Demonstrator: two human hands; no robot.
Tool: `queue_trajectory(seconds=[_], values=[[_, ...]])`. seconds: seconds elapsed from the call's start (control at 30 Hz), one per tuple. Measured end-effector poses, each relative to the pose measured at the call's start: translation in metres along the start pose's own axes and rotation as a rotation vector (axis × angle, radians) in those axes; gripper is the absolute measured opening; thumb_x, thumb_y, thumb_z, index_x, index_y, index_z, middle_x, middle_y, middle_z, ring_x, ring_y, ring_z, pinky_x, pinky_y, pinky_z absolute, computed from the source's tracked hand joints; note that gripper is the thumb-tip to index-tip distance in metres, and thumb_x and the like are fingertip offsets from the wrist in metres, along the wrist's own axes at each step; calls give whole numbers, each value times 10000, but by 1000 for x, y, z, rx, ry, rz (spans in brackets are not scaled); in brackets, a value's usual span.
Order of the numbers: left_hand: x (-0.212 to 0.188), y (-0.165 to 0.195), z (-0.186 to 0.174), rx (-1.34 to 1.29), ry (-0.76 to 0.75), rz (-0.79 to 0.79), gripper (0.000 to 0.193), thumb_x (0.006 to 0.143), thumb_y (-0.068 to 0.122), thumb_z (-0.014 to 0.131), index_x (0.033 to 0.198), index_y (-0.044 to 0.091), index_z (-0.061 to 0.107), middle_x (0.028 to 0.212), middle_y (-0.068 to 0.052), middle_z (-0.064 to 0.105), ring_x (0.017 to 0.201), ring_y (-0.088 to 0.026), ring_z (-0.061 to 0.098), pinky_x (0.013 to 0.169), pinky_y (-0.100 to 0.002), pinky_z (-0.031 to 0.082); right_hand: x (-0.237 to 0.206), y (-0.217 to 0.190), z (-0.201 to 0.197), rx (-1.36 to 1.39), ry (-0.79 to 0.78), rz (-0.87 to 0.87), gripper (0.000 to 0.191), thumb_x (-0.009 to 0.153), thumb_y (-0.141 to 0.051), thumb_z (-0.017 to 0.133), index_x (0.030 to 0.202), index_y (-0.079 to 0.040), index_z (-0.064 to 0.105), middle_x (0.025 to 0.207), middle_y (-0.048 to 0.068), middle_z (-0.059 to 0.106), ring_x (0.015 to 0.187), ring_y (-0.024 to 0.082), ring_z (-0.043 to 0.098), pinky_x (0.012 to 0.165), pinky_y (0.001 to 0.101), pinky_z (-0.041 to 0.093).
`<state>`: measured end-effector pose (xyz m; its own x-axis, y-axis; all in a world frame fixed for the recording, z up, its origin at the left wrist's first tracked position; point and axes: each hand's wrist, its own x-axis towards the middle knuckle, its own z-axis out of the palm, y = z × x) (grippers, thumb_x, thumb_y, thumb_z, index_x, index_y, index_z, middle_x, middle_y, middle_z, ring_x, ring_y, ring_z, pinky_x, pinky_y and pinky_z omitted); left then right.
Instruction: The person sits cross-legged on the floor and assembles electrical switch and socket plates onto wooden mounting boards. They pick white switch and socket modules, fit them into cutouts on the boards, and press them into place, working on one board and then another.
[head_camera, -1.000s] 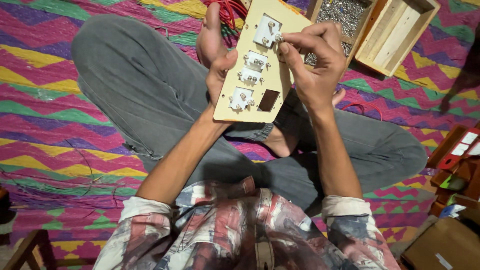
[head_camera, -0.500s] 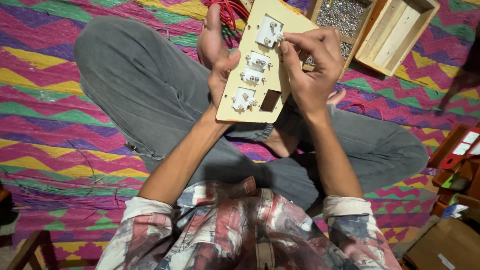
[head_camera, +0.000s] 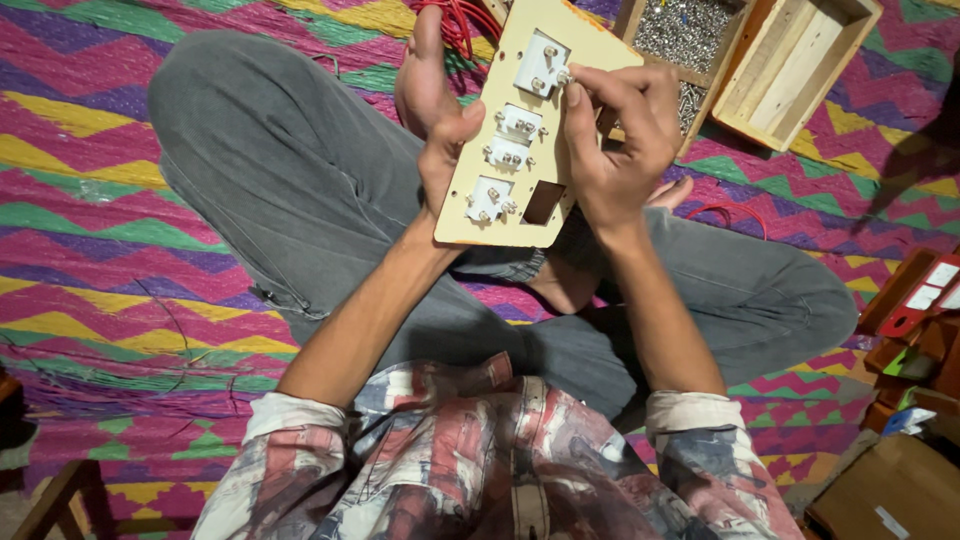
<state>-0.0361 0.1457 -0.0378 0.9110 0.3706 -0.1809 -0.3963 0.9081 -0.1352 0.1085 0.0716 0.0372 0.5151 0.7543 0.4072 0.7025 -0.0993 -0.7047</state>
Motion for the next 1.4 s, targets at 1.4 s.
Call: queue_trajectory(seconds=[1.4], values=[[-8, 36, 27, 76, -50, 384, 641, 1036, 424, 577, 1477, -18, 434, 1351, -220, 584, 1210, -360, 649, 1038, -505, 589, 4, 74, -45, 548, 68, 500, 197, 1162, -177, 566, 1280, -37, 638, 1144, 60, 716, 1058, 138, 661, 854, 290, 534]])
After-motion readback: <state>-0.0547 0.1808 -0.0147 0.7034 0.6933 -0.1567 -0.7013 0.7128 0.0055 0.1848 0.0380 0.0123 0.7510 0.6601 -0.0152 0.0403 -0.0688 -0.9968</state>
